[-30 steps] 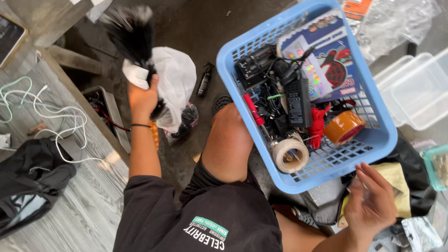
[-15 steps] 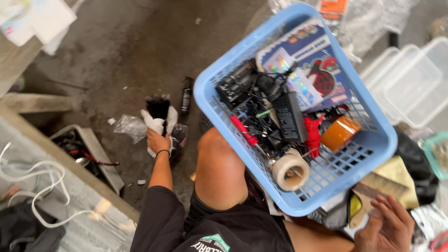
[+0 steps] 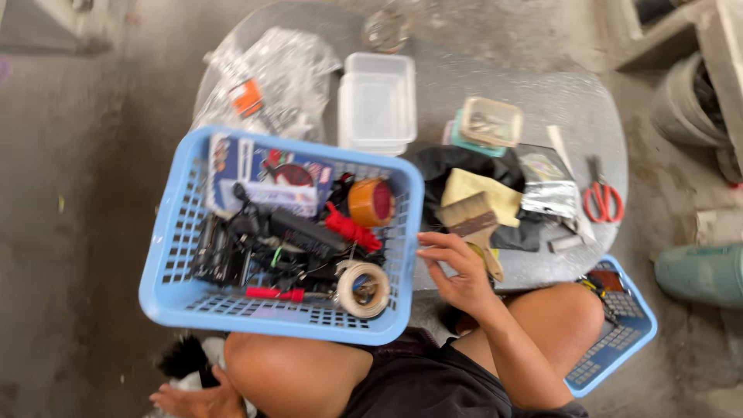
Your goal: The person wipes small metal parts with a cloth, places them into a plastic container, and closes it. Then the person empties a blue basket of assorted items onto the table, sorts through them, and places selected items into a black pouch and other containers.
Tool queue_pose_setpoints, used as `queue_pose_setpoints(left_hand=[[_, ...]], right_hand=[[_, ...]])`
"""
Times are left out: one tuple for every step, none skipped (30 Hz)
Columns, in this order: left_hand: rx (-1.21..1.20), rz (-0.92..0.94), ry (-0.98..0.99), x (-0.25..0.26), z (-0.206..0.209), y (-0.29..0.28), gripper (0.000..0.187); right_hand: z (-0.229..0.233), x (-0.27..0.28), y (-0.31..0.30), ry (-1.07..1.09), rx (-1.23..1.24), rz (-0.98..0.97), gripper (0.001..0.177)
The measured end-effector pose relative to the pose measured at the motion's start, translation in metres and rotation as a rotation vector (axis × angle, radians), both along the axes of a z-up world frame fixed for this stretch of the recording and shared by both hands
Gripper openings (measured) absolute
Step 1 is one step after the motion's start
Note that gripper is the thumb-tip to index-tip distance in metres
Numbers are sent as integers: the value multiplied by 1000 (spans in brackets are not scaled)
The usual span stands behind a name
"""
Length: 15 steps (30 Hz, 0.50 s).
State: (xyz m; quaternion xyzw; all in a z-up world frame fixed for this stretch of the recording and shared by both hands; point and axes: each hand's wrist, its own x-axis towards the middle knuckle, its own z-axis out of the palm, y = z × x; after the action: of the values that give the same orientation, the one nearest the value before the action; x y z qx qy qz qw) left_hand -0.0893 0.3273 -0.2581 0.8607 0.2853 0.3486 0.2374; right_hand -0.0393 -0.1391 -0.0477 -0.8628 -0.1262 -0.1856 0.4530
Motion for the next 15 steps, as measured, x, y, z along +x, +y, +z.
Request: queue_pose_setpoints(left_hand=[[3,-25,-68,3,19,4,92],[10,-87,-132,23,34,2,87],[22,-150,-188,36,54,2,82],[38,-208,-235,43,77,-3,77],[59,-269,-270,48,100,-11,72],[92,-333,-285,48,125,-20,67],[127,-403,-289,48,149,-32,62],[174,-487,-272,49,172,-47,58],[210,-576,-242,55,191,-64,53],[238,-676,-197,64,207,-82,49],[233,-798,-132,78,218,-102,52],[227,-922,-67,93,225,-122,55],[302,-1036,30,111,229,-138,62],[381,-1150,134,123,230,-151,68],[446,-1182,273,128,226,-162,74]], right_hand=[[4,-1,-2,0,-4,6,26],[8,-3,-6,9,-8,27,27],[11,-5,-11,9,-11,38,28],[13,-7,-17,13,-17,61,28],[15,-9,-24,17,-23,84,29],[15,-11,-33,3,-59,70,29],[15,-12,-43,-10,-95,56,29],[14,-13,-53,-25,-130,43,30],[12,-10,-63,-54,-135,33,30],[10,-7,-73,-83,-142,20,30],[7,-5,-81,-111,-150,7,29],[5,-6,-89,-120,-119,-9,29],[1,-7,-97,-128,-88,-25,28],[-3,-10,-102,-134,-52,-43,28],[-8,-16,-107,-132,7,-123,25]])
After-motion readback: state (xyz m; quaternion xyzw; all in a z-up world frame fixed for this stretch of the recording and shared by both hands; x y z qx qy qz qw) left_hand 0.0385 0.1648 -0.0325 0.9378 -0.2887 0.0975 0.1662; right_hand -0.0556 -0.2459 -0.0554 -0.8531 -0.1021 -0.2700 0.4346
